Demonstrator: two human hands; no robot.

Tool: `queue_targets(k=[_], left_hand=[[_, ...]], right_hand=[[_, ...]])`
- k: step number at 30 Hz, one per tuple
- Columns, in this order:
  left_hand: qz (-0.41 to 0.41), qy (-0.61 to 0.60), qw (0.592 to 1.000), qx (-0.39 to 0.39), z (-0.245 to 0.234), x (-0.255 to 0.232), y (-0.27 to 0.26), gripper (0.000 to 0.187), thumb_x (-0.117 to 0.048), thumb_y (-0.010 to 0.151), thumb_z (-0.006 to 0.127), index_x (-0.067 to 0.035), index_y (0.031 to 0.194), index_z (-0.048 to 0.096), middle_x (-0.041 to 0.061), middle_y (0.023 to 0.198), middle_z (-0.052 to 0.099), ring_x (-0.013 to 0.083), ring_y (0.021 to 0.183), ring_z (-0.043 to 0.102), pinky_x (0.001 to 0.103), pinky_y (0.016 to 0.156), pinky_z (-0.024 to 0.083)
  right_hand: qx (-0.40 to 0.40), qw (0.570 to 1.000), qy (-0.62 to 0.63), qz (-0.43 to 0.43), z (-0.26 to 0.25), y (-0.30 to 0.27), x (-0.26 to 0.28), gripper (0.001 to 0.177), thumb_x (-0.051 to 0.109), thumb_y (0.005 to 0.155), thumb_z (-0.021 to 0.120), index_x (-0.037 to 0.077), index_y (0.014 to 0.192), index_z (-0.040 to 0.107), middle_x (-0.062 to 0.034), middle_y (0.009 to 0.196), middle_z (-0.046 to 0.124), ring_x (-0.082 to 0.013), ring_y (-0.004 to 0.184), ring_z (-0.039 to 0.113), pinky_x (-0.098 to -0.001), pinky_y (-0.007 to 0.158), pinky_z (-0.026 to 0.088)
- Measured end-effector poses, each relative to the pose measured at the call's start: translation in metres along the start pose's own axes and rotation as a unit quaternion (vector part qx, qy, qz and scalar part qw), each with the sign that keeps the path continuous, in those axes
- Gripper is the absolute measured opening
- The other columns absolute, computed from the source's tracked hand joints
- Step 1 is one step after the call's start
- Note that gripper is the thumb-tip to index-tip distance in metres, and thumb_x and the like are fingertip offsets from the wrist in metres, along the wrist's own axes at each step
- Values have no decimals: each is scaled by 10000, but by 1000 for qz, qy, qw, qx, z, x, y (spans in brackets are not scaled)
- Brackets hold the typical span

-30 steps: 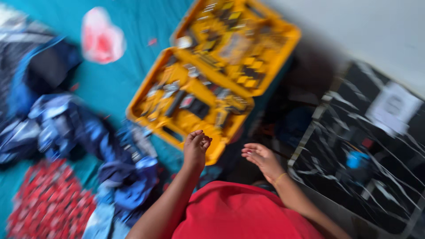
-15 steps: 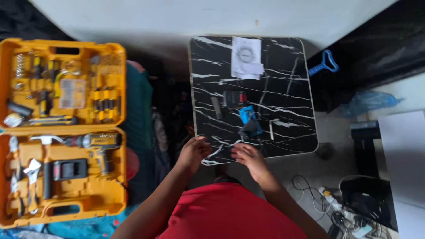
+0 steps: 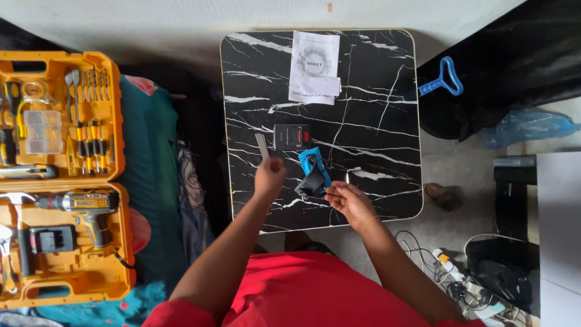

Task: The person retrieves pliers and a small white cord from a toolbox and a nearby shelf. They use the pliers to strip the cord ends and then apply glue from a small tube to the stripped sections. The person also uses a yellow spool to wrap thread around the cord ends.

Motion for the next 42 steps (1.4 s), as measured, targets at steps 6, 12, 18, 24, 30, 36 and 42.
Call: queue_targets(k=[6, 12, 18, 24, 30, 36, 42], left_hand=[[246, 356, 900, -52, 12, -81, 55, 676, 55, 769, 580, -96, 1425, 516, 116, 1467, 522, 350, 1397, 437, 478, 1052, 413], [269, 450, 851, 25, 61, -79, 85, 532, -69, 924, 540, -70, 1453, 484, 130, 1357, 544, 326, 1352, 455, 526, 1074, 386], [235, 350, 907, -6, 36, -87, 61, 626, -21, 753, 693, -52, 1359, 544, 145, 1263, 593, 352, 1244, 545, 464, 1085, 427], [73, 126, 986, -86, -37, -97, -33, 922, -329, 627, 932, -17, 1382, 504, 201, 1208, 617, 381, 1113, 631, 438, 947, 516], [-72, -1, 996, -47, -60, -61, -131, 1129, -459, 570, 955, 3, 1455, 428, 233, 1295, 637, 327, 1205, 656, 391, 993, 517], [-58, -40, 986, -154, -125, -43, -178, 1169, -451, 588, 975, 22, 1469, 370, 242, 1301, 637, 344, 1207, 650, 388, 979, 521], [-112, -38, 986, -122, -186, 4, -216, 1067, -428, 658, 888, -26, 1494, 359, 222, 987, 746, 346, 917, 751, 411, 819, 579]], right_hand=[[26, 998, -48, 1, 7, -7, 18, 315, 181, 977, 613, 34, 1255, 599, -138, 1137, 700, -237, 1051, 687, -369, 935, 528], [21, 999, -33, 37, -8, -37, 4, 359, 222, 928, 613, 33, 1233, 624, -143, 1132, 728, -257, 1029, 703, -390, 911, 532], [28, 999, -35, 14, -38, -46, 8, 308, 190, 967, 612, 30, 1231, 613, -133, 1138, 707, -233, 1025, 688, -347, 903, 515], [46, 993, -108, -19, -19, -49, 28, 279, 169, 1030, 530, 29, 1255, 615, -117, 1151, 710, -207, 1005, 682, -308, 850, 527], [261, 929, -244, -99, 112, -63, 12, 528, 14, 916, 634, 42, 1424, 496, -45, 1253, 667, -151, 1119, 654, -324, 973, 552], [263, 852, -432, -139, 198, -66, -39, 736, -84, 836, 727, 74, 1466, 382, -115, 1198, 672, -193, 1107, 686, -353, 932, 582], [377, 852, -347, -108, 278, -93, -65, 784, -95, 832, 680, 104, 1530, 382, -58, 1390, 564, -165, 1257, 592, -350, 1022, 540]])
Point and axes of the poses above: each hand's wrist, its own y-axis towards the middle knuckle, its own z-axis out of the palm, x = y × z, the point moved 9 cm from there along y, towards the middle knuckle
